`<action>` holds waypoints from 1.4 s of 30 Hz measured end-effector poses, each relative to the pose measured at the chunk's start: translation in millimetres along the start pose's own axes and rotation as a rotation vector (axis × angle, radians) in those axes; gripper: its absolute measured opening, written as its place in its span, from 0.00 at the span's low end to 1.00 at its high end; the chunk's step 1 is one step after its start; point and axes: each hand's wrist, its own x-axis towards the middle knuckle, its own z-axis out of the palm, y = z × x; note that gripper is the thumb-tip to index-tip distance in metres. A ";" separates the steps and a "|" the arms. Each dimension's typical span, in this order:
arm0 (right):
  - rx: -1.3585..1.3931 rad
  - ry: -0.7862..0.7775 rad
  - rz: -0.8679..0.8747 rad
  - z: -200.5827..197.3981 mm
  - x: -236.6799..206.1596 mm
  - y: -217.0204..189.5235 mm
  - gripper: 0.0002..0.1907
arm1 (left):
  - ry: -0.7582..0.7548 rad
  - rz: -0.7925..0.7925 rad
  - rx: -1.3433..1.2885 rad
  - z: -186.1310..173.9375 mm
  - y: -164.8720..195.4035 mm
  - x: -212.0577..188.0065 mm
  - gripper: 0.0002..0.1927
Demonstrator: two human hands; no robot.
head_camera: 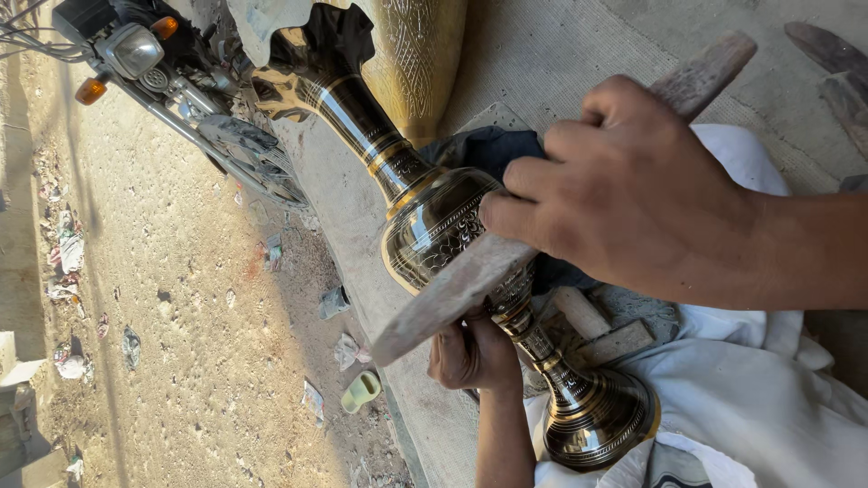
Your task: The person uses a metal chisel and a wooden mallet to engrave decorative patterns onto the surface of a brass vessel. They hold the chisel against the metal and strike it repeatedly with the mallet to create the design.
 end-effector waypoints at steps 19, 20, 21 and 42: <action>-0.015 0.057 -0.006 -16.5 2.0 -7.0 0.18 | 0.087 -0.033 -0.040 -1.8 -12.2 -11.3 0.09; -0.093 0.084 -0.041 -16.5 1.4 -7.0 0.16 | 0.078 -0.055 -0.062 -2.3 -12.9 -10.9 0.09; 0.006 0.045 0.005 -15.8 0.3 -6.9 0.19 | 0.064 -0.079 -0.084 -2.6 -12.8 -10.9 0.09; -0.066 -0.034 0.062 -3.2 -9.3 -7.3 0.16 | 0.076 -0.046 -0.069 -0.5 -2.7 -2.8 0.08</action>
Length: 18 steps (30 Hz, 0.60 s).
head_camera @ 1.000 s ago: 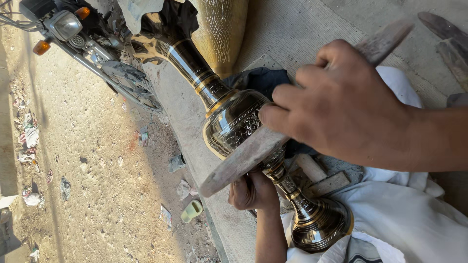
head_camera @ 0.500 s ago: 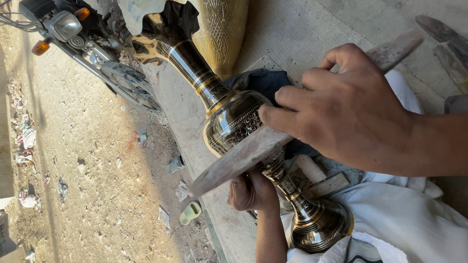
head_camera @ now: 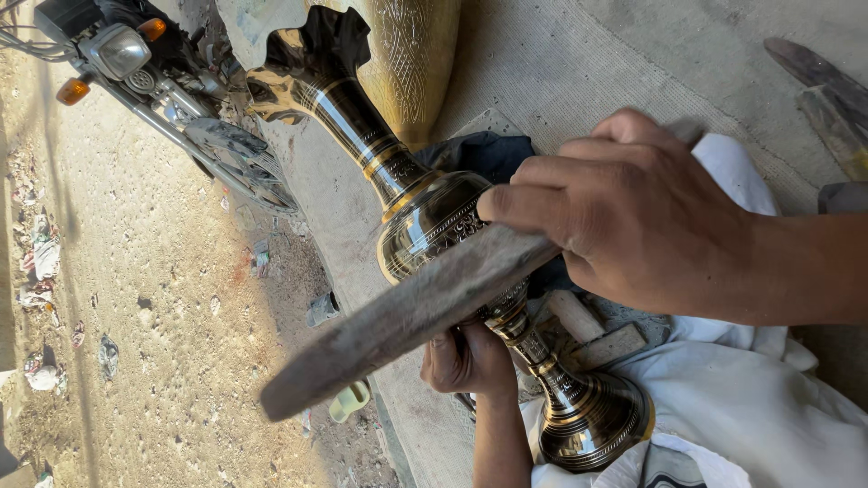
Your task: The person uses a metal chisel and a wooden mallet to engrave decorative patterns onto the surface of a brass vessel. They hold the chisel against the metal and strike it repeatedly with the mallet to create the design.
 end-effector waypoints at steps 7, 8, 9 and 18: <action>0.096 0.121 -0.015 -6.3 7.6 -3.7 0.17 | -0.005 -0.025 0.047 -2.6 -3.3 -2.7 0.04; 0.130 0.130 -0.009 -6.7 7.8 -4.0 0.19 | -0.006 -0.039 0.035 -3.0 -4.1 -3.2 0.04; 0.068 0.116 -0.028 -6.7 7.7 -4.1 0.17 | -0.006 -0.053 0.020 -2.8 -4.8 -3.5 0.04; 0.111 0.057 -0.016 2.7 -0.8 -2.0 0.20 | -0.040 -0.037 0.006 -3.4 -4.1 -2.3 0.08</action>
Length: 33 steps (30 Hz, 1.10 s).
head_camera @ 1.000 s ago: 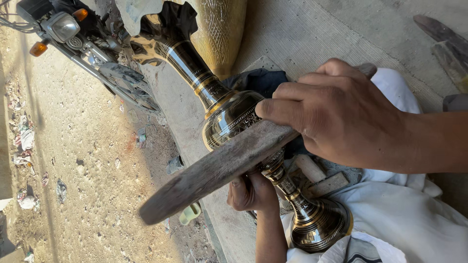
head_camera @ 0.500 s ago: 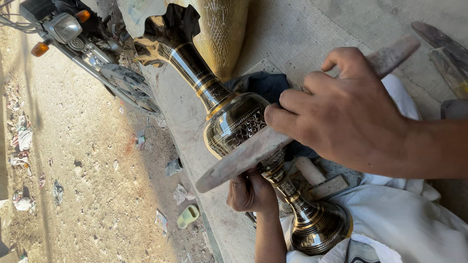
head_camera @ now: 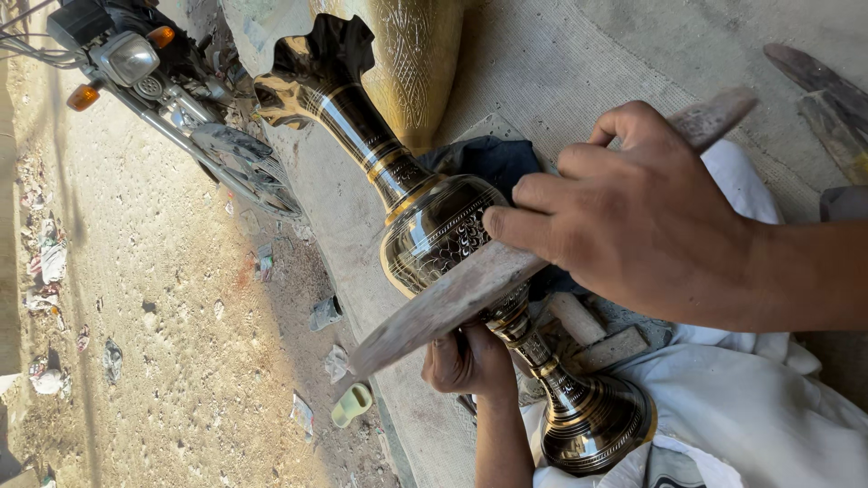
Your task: The person uses a metal chisel and a wooden mallet to engrave decorative patterns onto the surface of a brass vessel. They hold the chisel against the metal and strike it repeatedly with the mallet to create the design.
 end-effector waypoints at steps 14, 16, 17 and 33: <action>-0.234 -0.403 0.150 -5.2 -16.1 5.3 0.06 | -0.021 0.112 -0.148 4.4 -8.2 -8.1 0.22; -0.141 -0.095 0.098 -16.0 -8.4 7.9 0.18 | -0.011 0.127 -0.126 6.1 -11.2 -10.7 0.23; -0.092 0.057 0.066 -21.1 -3.3 7.4 0.25 | -0.005 0.118 -0.111 5.7 -13.8 -12.8 0.24; -0.168 -0.052 0.054 2.8 -13.0 23.1 0.24 | 0.016 -0.036 -0.408 4.8 -6.4 -13.5 0.21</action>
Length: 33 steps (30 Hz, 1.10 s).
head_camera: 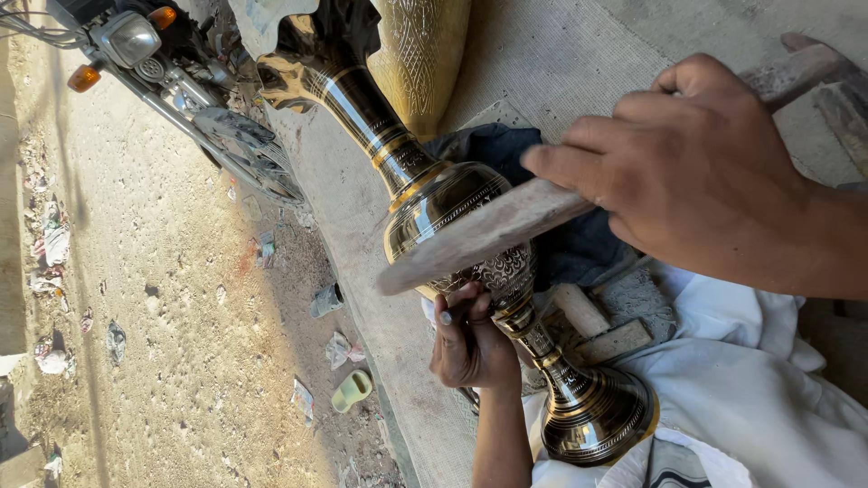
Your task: The person uses a metal chisel and a wooden mallet to engrave decorative patterns onto the surface of a brass vessel. They hold the chisel against the metal and strike it repeatedly with the mallet to create the design.
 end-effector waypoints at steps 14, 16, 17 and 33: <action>-0.422 -0.203 -0.089 -49.2 19.4 -27.1 0.09 | 0.058 0.012 0.239 -8.8 -4.9 -6.0 0.08; -0.435 -0.061 -0.143 -56.6 26.1 -20.6 0.08 | 0.087 -0.060 0.141 -2.4 -1.8 -2.9 0.13; -0.443 0.010 -0.169 -57.9 29.1 -17.9 0.13 | 0.101 -0.072 0.108 -0.2 -1.5 -1.7 0.14; -0.081 0.169 -0.205 -39.3 10.5 -18.4 0.12 | 0.145 0.139 0.356 -15.0 -20.4 -23.3 0.07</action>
